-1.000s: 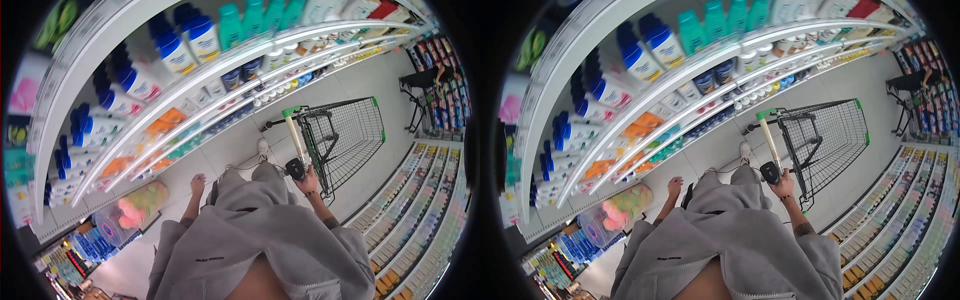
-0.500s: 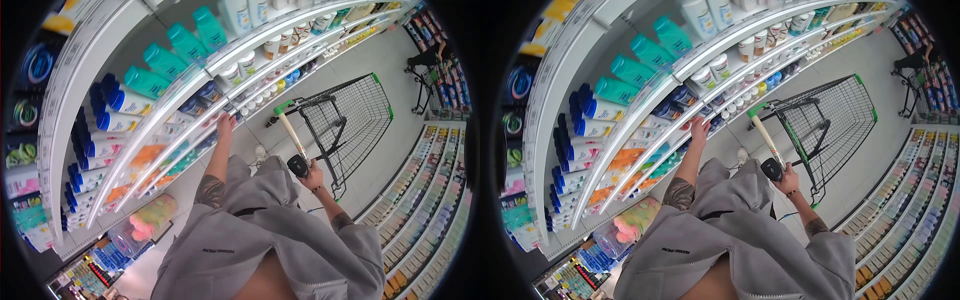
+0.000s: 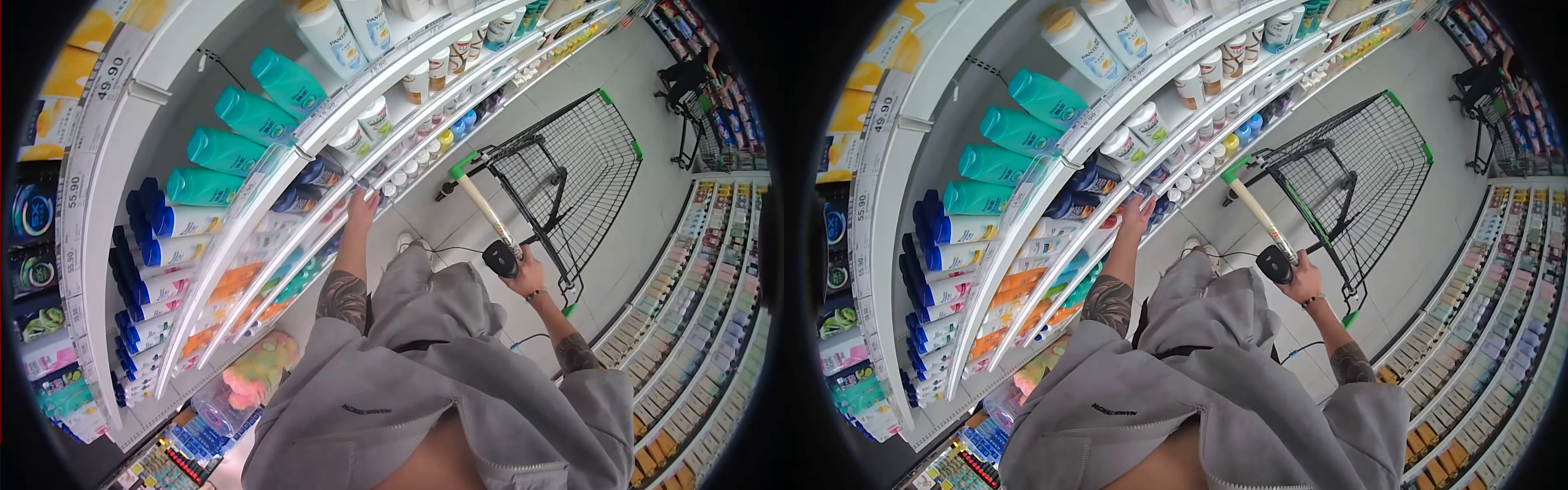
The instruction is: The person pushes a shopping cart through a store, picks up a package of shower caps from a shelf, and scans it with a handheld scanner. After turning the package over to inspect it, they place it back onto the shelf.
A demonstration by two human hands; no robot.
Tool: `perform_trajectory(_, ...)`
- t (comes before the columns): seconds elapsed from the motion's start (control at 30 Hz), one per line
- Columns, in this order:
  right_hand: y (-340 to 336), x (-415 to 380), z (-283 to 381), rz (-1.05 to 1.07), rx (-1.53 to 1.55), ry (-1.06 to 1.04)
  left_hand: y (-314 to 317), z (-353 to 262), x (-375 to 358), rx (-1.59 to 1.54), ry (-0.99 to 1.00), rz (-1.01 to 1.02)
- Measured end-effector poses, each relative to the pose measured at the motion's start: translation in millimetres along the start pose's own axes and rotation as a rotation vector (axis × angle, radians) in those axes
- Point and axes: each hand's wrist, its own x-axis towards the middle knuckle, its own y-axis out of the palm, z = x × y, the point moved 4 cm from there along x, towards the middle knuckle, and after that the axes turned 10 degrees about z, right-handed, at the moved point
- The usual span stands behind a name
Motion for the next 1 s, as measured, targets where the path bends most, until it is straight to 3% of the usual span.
perform_trajectory(0.07,0,1,-4,0.035,-0.01,0.026,6,-4,3,0.013,0.107,-0.057)
perform_trajectory(0.23,-7,6,-12,0.059,-0.046,0.033,6,-11,4,0.125,0.111,-0.119)
perform_trajectory(0.3,-11,9,-10,0.011,-0.03,-0.001,-1,-11,11,0.343,0.164,-0.145)
perform_trajectory(0.63,-13,20,-14,-0.021,-0.058,-0.003,-10,-4,19,0.216,0.232,-0.103)
perform_trajectory(0.77,-9,22,-19,-0.019,-0.067,-0.022,-20,-6,26,0.311,0.222,-0.045)
perform_trajectory(1.0,-11,23,-16,0.007,-0.089,-0.016,-18,-2,17,0.179,0.087,-0.062)
